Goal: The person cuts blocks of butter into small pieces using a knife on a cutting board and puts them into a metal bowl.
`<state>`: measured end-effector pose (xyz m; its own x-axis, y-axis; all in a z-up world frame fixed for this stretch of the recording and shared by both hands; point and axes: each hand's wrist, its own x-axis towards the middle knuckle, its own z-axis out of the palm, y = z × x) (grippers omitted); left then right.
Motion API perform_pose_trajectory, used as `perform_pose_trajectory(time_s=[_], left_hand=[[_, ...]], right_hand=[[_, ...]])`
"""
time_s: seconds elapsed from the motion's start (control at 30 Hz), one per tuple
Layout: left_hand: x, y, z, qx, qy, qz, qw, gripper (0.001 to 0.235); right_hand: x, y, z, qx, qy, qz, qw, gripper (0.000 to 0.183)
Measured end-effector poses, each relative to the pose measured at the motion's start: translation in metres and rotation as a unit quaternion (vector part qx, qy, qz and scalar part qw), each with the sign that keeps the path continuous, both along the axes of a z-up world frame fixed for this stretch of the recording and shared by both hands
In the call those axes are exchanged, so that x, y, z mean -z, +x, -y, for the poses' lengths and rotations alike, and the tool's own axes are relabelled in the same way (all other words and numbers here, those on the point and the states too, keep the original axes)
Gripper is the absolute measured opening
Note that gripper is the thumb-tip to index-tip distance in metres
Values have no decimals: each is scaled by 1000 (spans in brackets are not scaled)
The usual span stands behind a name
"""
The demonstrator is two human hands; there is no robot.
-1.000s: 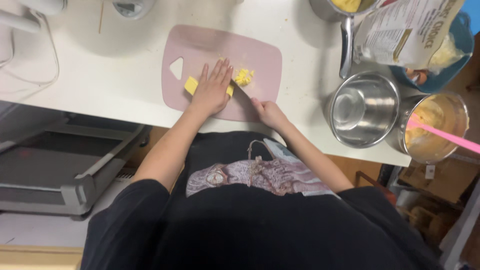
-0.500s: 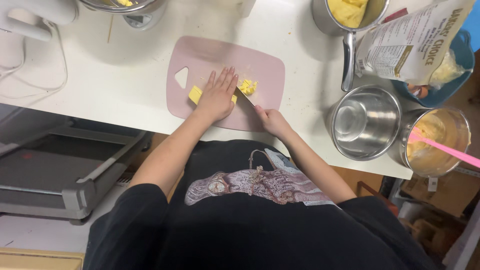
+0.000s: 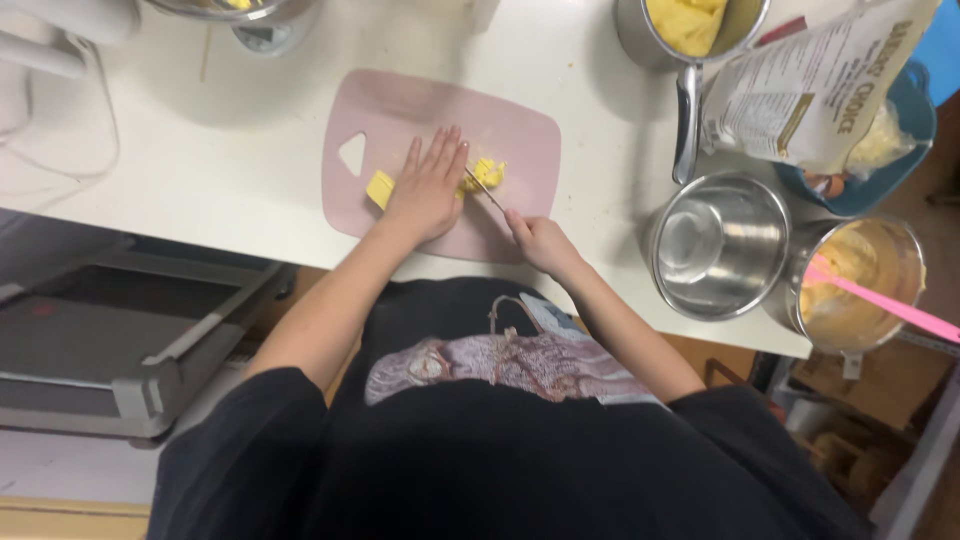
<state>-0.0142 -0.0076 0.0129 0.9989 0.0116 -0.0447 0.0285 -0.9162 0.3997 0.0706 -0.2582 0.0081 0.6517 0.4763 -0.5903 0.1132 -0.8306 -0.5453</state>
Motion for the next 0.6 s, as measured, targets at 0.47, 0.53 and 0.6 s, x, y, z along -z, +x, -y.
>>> perform_pose_trajectory(time_s=[0.47,0.53,0.6], left_hand=[[-4,1,4,-1,12,-7,1000,81],[-3,-2,7,-5,-1,-15,1000,80],[1,0,8,-10,-30,-28,999,79]], right_hand=[[-6,11,-8,0,-13,-19,1000,76],[-6,13,-4,4,-30,-20,999,78],[-1,8,-4,-13,1,-5,1000,70]])
